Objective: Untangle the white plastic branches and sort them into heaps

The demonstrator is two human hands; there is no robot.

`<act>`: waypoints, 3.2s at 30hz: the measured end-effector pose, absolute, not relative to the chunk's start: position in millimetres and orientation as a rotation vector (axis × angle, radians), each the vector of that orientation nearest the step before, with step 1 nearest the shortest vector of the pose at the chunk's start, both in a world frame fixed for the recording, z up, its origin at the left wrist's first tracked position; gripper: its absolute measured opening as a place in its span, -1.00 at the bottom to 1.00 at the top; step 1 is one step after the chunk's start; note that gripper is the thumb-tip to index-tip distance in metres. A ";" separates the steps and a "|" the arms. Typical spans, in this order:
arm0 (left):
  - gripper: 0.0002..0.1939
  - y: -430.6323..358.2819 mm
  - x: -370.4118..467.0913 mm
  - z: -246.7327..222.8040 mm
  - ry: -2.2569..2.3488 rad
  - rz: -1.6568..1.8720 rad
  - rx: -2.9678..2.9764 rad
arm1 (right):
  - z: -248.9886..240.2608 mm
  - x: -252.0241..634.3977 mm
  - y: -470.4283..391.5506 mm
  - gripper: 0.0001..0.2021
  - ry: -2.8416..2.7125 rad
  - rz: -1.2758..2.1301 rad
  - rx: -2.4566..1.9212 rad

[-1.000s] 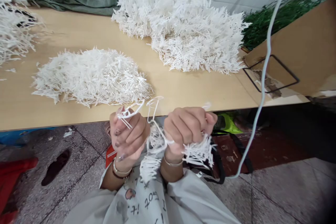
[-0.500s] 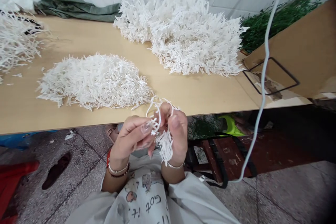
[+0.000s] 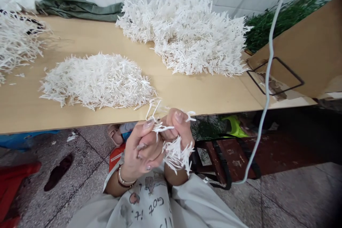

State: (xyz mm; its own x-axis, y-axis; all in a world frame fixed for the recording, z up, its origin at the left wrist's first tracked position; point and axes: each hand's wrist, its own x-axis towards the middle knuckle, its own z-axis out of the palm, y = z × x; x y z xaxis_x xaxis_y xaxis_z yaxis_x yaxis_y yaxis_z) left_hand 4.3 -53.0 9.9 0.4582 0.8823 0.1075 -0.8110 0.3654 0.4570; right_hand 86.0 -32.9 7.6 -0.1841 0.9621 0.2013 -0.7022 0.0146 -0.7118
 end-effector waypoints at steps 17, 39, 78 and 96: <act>-0.34 -50.0 9.4 -4.0 0.081 1.097 0.445 | 10.7 89.5 -33.8 -0.48 -0.789 1.478 -0.401; -0.50 -11.4 -52.1 18.4 0.708 1.368 0.838 | 53.2 186.6 144.7 -0.40 -2.458 0.824 -1.655; -0.62 -14.6 -124.2 67.3 0.610 0.475 1.429 | 87.0 89.9 22.9 -0.49 -1.534 2.737 -0.824; -0.53 -6.7 -121.3 56.6 0.926 0.642 1.364 | 81.3 78.3 42.4 -0.51 -1.961 2.278 -0.698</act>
State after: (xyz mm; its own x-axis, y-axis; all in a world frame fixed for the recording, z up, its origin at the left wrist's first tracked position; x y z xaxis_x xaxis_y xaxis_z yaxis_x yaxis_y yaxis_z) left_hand -121.3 -6.7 56.6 0.5143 0.8389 -0.1781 0.1275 0.1306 0.9832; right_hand 78.3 42.4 81.3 -0.8961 0.3285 -0.2984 0.2463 -0.1912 -0.9502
